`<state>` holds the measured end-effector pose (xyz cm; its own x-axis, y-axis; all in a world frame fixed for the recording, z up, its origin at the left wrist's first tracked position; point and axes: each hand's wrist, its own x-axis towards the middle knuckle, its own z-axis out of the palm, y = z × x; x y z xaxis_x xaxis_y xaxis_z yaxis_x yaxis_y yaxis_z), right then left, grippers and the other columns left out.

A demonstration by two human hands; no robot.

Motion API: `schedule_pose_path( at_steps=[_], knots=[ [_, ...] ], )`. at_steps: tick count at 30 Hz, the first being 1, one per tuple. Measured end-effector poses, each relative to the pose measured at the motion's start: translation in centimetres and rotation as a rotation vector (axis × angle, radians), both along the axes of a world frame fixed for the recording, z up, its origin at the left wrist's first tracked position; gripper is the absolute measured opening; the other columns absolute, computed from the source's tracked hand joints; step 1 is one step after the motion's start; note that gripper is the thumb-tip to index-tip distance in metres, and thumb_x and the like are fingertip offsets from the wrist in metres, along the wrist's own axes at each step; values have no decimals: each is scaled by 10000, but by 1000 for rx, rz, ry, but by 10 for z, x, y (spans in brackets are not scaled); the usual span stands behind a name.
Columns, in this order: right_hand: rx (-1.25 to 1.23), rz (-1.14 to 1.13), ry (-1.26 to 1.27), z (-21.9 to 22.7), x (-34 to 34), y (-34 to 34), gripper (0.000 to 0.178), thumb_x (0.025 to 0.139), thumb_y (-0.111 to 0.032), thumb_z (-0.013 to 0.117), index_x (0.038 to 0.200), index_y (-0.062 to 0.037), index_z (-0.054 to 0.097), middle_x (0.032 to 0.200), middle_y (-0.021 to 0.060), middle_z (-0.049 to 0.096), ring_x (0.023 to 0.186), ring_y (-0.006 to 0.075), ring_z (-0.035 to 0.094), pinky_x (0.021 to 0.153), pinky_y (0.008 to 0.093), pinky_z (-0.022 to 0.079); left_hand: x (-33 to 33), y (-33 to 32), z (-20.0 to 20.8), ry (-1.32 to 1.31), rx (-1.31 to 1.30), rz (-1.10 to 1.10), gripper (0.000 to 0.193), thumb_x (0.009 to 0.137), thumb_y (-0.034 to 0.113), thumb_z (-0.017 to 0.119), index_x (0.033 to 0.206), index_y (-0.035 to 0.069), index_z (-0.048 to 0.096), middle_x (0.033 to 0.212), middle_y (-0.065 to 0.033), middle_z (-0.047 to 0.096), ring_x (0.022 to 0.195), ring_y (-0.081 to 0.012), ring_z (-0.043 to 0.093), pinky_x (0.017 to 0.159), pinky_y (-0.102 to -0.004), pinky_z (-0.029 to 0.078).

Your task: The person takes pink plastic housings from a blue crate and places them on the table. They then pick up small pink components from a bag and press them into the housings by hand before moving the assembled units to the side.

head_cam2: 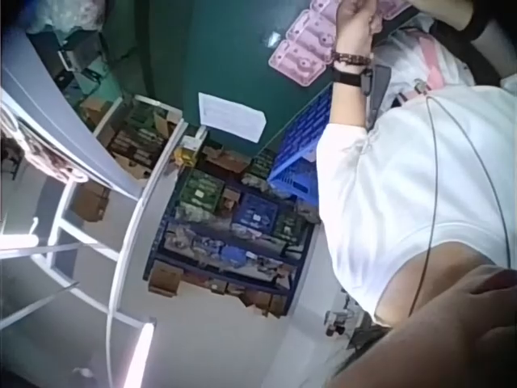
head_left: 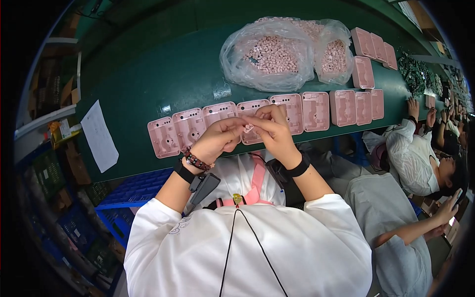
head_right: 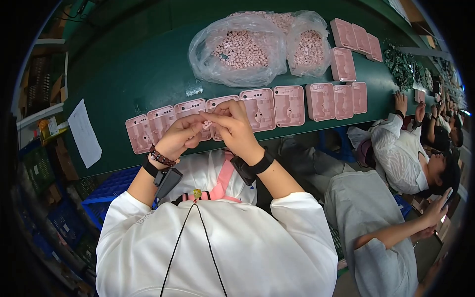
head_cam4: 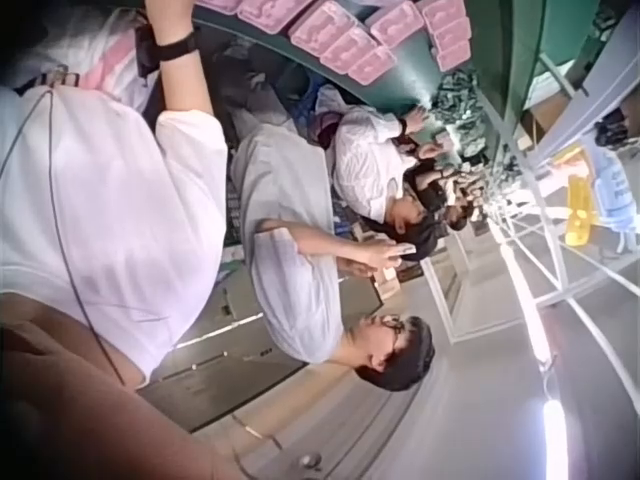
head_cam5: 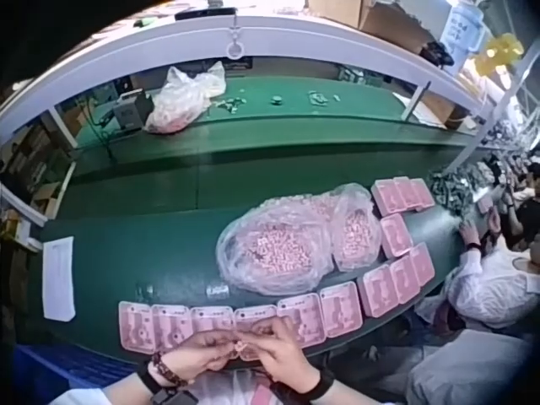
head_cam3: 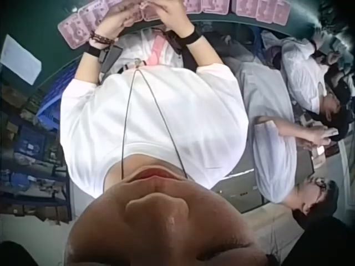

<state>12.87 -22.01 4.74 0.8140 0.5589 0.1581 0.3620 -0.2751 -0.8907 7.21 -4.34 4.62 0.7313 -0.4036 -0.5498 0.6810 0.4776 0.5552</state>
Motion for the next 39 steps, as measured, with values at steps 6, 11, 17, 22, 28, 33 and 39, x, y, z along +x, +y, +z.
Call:
schedule_pose_path(
  at_steps=[6,11,17,22,28,33,39],
  knots=[
    [77,-178,73,0,-5,9,199,683,23,581,857,-55,639,903,77,512,831,256,486,727,322,406,7,-11,9,18,56,3,255,853,124,579,1091,58,518,777,26,547,512,-7,395,447,-160,293],
    [26,-115,119,-2,-7,5,96,722,12,589,815,-9,599,824,71,546,786,204,532,693,296,427,5,-17,-11,-96,340,157,263,791,119,654,1018,43,547,815,3,587,601,-54,534,528,-188,415],
    [31,42,510,0,3,-9,105,719,-40,625,818,-11,604,786,68,569,745,180,564,676,277,439,10,-11,5,-543,1034,-164,325,671,130,746,914,22,559,825,-52,639,696,-146,621,632,-249,477],
    [11,98,525,-15,5,-19,106,716,-55,635,816,-25,616,789,70,578,713,164,572,660,254,443,12,-21,2,-646,1118,-186,345,670,149,741,933,33,549,762,-63,645,684,-165,629,612,-251,470],
    [-235,-236,123,-46,49,-57,65,699,-51,642,757,-56,614,685,47,553,661,166,560,611,274,422,10,-18,-8,-561,1106,-121,261,740,171,672,939,65,542,769,-52,649,589,-184,613,523,-277,461],
    [-640,7,-576,-74,86,-88,99,625,-123,663,674,-99,580,743,22,503,737,193,500,638,317,360,3,1,-20,-424,1043,-79,181,795,61,594,959,26,528,768,-52,629,655,-132,617,547,-232,449],
    [-729,272,-725,-94,103,-83,72,624,-162,603,656,-107,569,839,29,480,847,203,468,700,326,353,-7,6,-23,-388,1024,-58,124,830,22,551,946,-6,522,766,-52,606,705,-109,620,564,-208,450]
  ],
)
